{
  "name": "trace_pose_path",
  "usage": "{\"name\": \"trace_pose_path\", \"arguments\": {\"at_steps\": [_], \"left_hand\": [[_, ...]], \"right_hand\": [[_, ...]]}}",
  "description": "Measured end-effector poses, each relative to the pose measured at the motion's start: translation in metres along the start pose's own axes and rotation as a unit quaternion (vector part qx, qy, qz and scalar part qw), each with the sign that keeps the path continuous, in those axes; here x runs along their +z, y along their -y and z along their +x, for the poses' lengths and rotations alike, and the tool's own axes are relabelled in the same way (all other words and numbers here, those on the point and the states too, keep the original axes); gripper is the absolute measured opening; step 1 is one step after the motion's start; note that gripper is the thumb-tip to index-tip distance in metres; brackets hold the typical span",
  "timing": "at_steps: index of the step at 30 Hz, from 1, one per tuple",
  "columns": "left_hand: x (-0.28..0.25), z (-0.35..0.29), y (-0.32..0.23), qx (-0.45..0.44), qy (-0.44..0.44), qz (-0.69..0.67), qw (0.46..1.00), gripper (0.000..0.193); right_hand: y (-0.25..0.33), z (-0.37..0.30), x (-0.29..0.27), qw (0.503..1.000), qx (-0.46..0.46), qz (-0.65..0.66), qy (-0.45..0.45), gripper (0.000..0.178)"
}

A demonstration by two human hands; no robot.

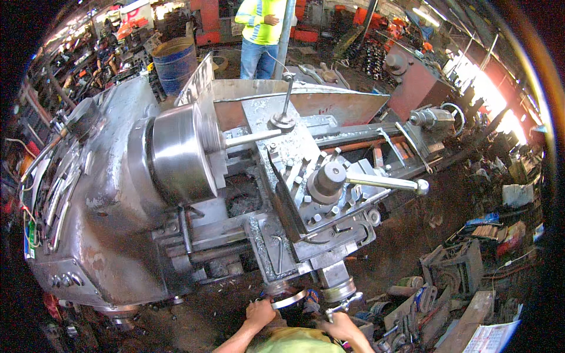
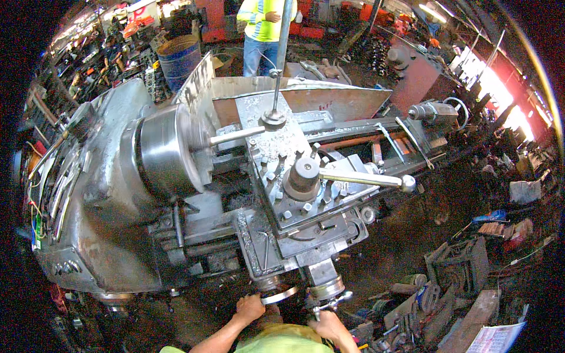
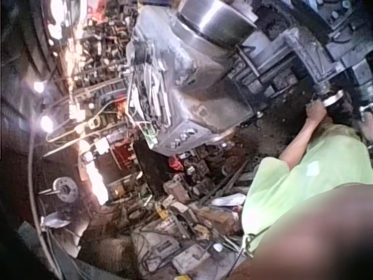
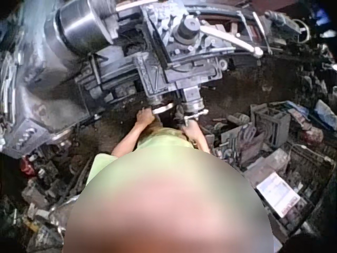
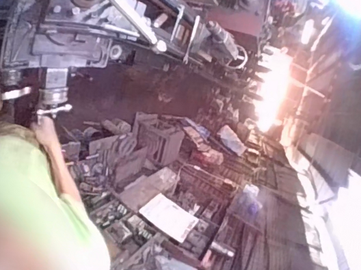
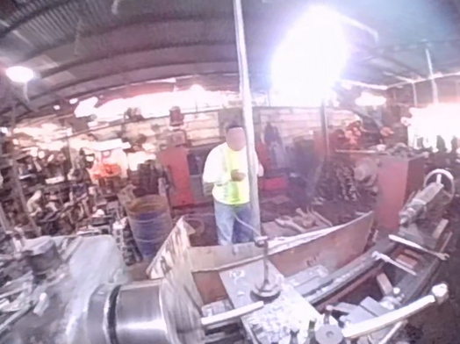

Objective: The person operates a metal lathe, adjusting the tool post and carriage, then uses a file to smooth the rotating workpiece. They repeatedly measure the workpiece with a caliper and continue filing while the lathe runs.

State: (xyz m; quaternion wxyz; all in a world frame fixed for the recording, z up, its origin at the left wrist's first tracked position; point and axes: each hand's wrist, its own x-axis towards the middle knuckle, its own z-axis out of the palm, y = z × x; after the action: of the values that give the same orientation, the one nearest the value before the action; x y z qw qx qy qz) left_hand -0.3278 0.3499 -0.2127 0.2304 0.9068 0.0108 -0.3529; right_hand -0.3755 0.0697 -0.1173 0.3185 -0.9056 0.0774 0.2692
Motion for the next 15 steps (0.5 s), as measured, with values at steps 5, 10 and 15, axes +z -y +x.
{"name": "trace_pose_path", "arguments": {"at_steps": [5, 10, 15], "left_hand": [[0.013, 0.014, 0.040, 0.036, -0.021, -0.126, 0.991, 0.047], [0.041, 0.031, 0.074, 0.069, -0.020, -0.246, 0.967, 0.052], [0.046, 0.030, 0.068, 0.026, -0.063, -0.133, 0.989, 0.045]], "right_hand": [[-0.048, -0.017, -0.075, 0.993, 0.111, 0.034, -0.036, 0.030], [-0.033, 0.031, 0.006, 0.992, 0.018, -0.115, -0.043, 0.036], [-0.002, -0.031, -0.037, 0.996, 0.077, -0.003, 0.054, 0.042]]}}
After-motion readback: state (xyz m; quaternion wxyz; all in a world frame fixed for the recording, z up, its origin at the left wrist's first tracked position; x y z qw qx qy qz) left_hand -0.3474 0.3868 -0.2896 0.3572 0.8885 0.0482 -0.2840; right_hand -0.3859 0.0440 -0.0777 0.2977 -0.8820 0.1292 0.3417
